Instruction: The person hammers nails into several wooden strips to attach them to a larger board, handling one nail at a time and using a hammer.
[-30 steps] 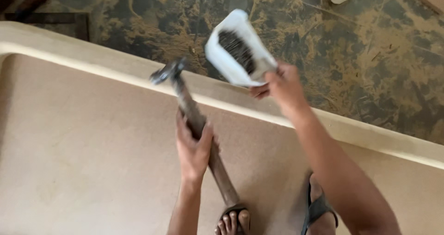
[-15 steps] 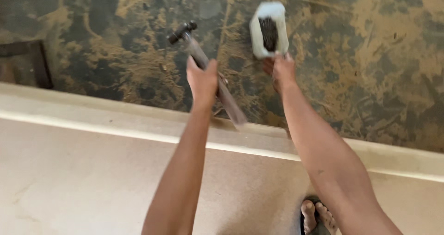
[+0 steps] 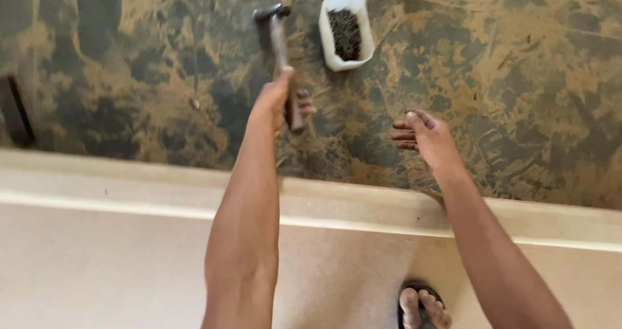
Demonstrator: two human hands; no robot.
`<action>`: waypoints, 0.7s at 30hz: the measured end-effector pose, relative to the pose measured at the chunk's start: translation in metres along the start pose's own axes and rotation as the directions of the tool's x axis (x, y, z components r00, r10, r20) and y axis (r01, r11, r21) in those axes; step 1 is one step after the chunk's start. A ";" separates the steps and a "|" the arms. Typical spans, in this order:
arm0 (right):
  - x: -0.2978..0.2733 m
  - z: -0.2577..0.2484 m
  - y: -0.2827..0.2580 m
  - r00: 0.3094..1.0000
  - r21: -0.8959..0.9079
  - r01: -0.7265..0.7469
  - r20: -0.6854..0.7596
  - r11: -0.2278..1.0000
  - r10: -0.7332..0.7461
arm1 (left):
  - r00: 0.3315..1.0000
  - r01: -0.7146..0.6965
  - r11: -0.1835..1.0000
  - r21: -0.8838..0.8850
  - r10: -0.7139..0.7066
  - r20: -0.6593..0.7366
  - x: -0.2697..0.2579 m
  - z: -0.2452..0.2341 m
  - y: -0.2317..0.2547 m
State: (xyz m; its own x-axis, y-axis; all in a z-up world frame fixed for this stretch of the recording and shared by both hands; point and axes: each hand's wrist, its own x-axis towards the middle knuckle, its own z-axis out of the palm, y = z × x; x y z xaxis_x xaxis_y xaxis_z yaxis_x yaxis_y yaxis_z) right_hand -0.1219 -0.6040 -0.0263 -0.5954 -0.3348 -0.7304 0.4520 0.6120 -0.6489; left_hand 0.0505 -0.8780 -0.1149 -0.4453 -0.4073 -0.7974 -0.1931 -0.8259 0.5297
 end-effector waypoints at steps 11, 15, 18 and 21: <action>-0.032 0.112 0.000 0.964 0.107 0.183 0.174 0.977 -0.200 | 0.778 -0.570 0.745 0.345 0.625 -0.064 -0.099 0.009 -0.037; -0.144 0.158 -0.039 0.906 0.459 0.103 0.323 0.882 -0.274 | 0.850 -0.458 0.846 0.271 0.506 -0.145 -0.256 0.005 -0.005; -0.248 0.164 -0.078 0.883 0.581 -0.010 0.386 0.814 -0.266 | 0.874 -0.439 0.882 0.171 0.463 -0.149 -0.365 0.015 0.028; -0.360 0.143 -0.119 0.893 0.517 -0.138 0.433 0.845 -0.120 | 0.876 -0.437 0.899 0.011 0.428 -0.220 -0.489 0.030 0.050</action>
State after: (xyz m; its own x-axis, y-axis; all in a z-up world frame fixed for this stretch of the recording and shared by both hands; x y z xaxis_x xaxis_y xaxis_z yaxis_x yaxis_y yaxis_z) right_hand 0.1338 -0.6581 0.2836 -0.2981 -0.6829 -0.6669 0.8074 0.1923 -0.5578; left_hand 0.2320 -0.7086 0.3107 -0.2805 -0.7965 -0.5356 0.0116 -0.5608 0.8279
